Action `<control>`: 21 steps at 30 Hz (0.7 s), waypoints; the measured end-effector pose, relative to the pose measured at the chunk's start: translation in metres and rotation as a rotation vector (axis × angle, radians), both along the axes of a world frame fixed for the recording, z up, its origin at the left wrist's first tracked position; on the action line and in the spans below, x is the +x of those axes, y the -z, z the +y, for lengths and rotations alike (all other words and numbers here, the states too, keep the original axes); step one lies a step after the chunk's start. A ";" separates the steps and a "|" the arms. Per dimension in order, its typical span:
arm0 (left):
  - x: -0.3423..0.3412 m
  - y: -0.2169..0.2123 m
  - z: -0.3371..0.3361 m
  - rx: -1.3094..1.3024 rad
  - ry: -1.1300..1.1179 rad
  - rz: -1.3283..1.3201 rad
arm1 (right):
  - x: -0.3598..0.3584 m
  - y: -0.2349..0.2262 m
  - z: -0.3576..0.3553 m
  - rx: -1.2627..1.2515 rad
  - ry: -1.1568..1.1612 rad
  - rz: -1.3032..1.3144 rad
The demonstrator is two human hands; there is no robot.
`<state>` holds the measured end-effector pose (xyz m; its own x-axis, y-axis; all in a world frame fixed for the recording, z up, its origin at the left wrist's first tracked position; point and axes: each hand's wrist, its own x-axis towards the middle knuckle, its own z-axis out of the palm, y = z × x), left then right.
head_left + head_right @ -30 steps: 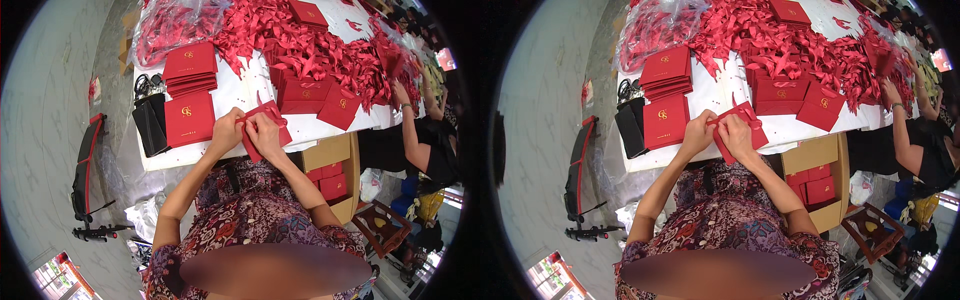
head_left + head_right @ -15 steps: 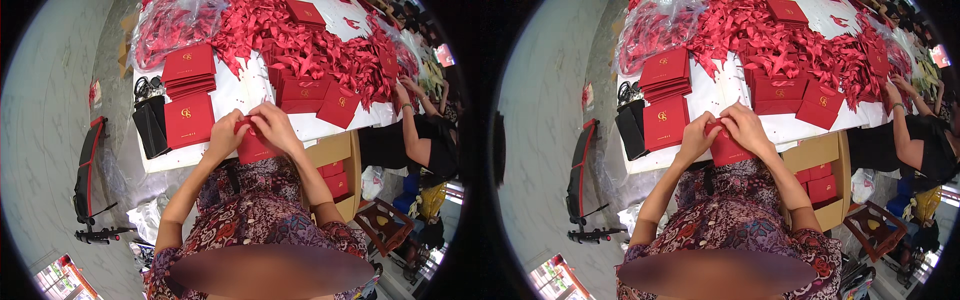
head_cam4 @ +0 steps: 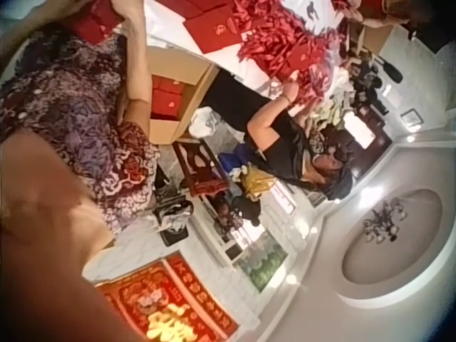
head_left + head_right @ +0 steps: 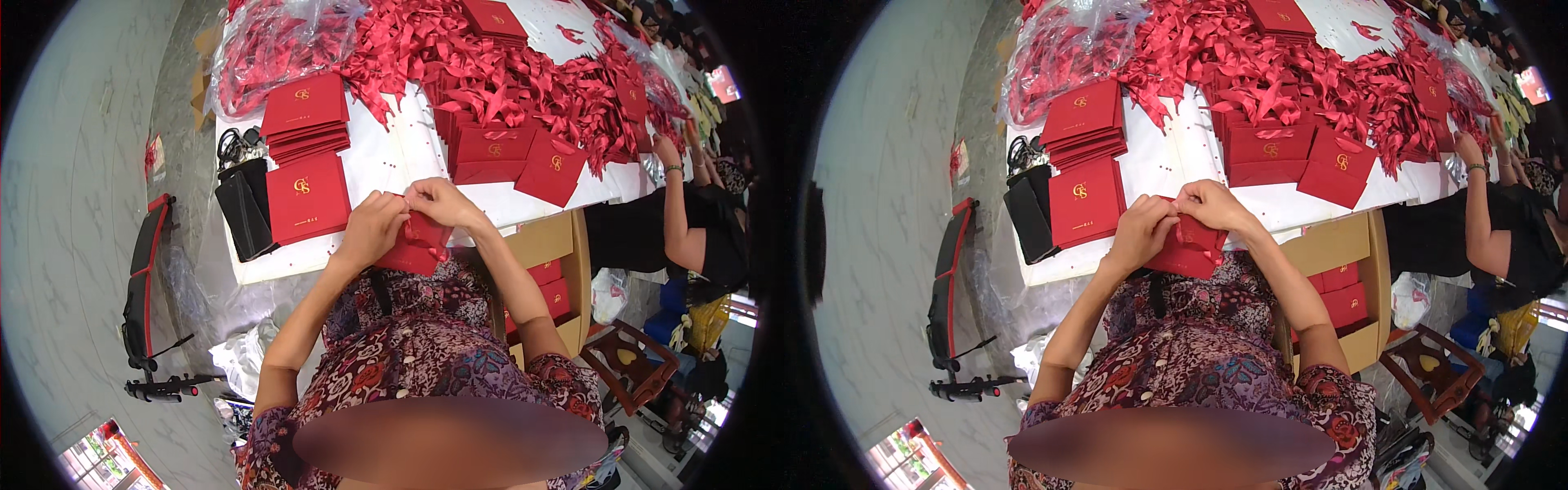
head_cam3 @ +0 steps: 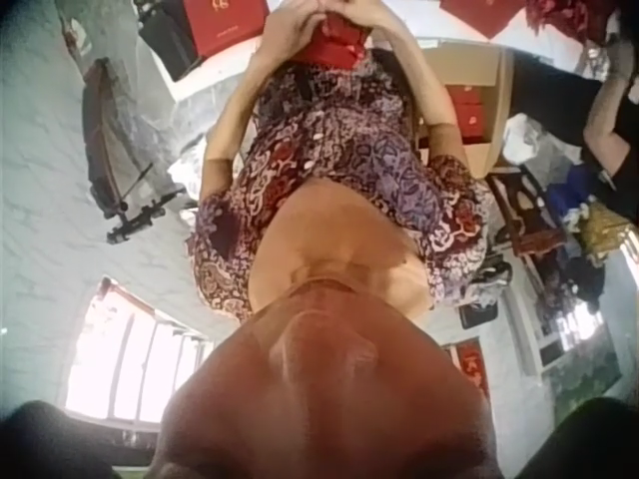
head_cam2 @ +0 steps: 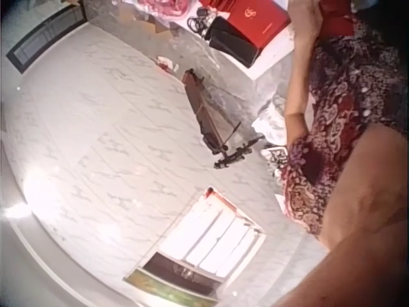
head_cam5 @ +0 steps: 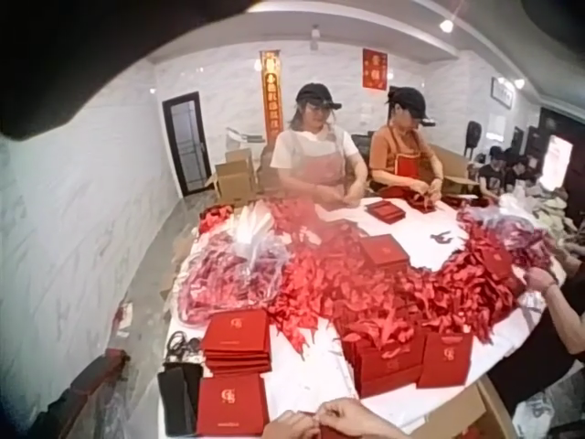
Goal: The person is seen attaching red ribbon handles to small red gift boxes/bags on a table.
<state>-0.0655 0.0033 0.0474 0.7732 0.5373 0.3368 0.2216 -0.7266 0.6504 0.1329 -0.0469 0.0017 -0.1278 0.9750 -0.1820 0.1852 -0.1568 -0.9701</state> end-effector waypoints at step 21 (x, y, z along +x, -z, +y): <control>0.031 0.033 -0.003 -0.041 -0.412 0.238 | -0.015 -0.008 -0.012 0.046 0.364 -0.806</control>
<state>-0.0342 0.0001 0.0143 0.5459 0.8246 0.1485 0.6322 -0.5216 0.5729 0.1177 -0.0593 0.0099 0.3418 0.9388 -0.0421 0.7614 -0.3029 -0.5731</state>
